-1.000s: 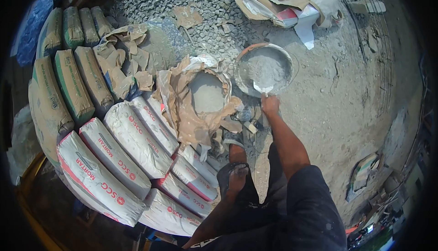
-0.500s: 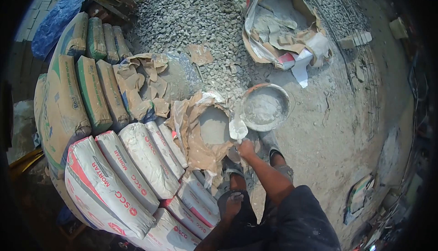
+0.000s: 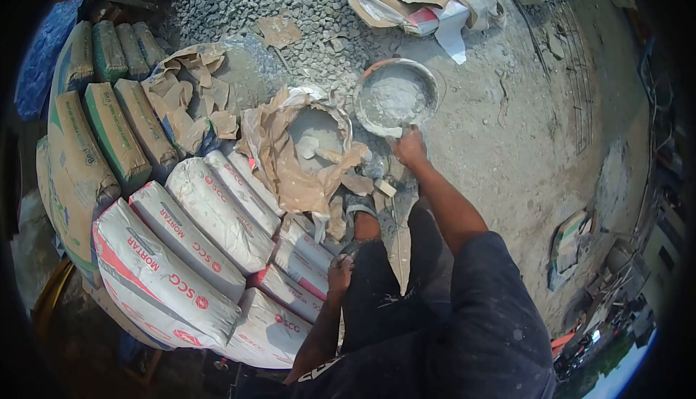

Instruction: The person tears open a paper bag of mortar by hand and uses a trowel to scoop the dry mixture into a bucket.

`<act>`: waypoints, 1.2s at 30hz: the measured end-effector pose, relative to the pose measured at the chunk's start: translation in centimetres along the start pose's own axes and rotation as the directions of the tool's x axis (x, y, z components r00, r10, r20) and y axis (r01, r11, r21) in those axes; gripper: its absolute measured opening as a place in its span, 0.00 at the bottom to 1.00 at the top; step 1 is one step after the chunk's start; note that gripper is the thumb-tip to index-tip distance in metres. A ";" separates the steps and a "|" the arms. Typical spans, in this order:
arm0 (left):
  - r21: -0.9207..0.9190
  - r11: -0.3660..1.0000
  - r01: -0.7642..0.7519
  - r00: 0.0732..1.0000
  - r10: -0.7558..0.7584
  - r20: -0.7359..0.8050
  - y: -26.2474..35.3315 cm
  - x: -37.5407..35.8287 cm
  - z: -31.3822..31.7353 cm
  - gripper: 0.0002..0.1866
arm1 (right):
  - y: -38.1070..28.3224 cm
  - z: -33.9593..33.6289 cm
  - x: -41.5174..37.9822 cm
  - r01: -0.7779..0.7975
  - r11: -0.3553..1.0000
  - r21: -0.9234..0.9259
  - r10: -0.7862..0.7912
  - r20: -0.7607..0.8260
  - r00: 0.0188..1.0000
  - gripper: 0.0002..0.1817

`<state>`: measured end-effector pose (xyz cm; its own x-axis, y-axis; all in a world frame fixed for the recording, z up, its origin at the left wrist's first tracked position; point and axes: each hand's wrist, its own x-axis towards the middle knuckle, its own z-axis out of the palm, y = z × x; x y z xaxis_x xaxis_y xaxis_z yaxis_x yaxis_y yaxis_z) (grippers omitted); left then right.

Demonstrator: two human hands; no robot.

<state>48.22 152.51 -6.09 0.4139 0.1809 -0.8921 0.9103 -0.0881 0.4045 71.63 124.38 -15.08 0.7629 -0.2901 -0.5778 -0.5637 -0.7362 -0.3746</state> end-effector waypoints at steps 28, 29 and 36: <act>0.457 0.885 -0.090 0.992 0.120 -0.036 10.8 -2.9 15.3 0.13 | 4.2 -4.9 5.7 0.192 0.977 -0.087 -0.178 0.154 0.972 0.22; 0.453 0.886 -0.101 0.991 0.132 -0.036 10.7 -2.8 14.7 0.13 | 3.9 -5.8 4.5 0.130 0.988 -0.080 -0.122 0.098 0.988 0.23; 0.560 0.795 -0.232 0.933 0.344 -0.103 5.6 -3.6 10.2 0.15 | 3.2 -6.6 9.2 0.416 0.877 -0.241 -0.379 0.184 0.907 0.26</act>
<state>51.73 141.43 -2.69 0.7003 0.2391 -0.6726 0.6249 -0.6609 0.4156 78.88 115.34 -16.83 0.8473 0.1286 -0.5153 -0.1007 -0.9137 -0.3937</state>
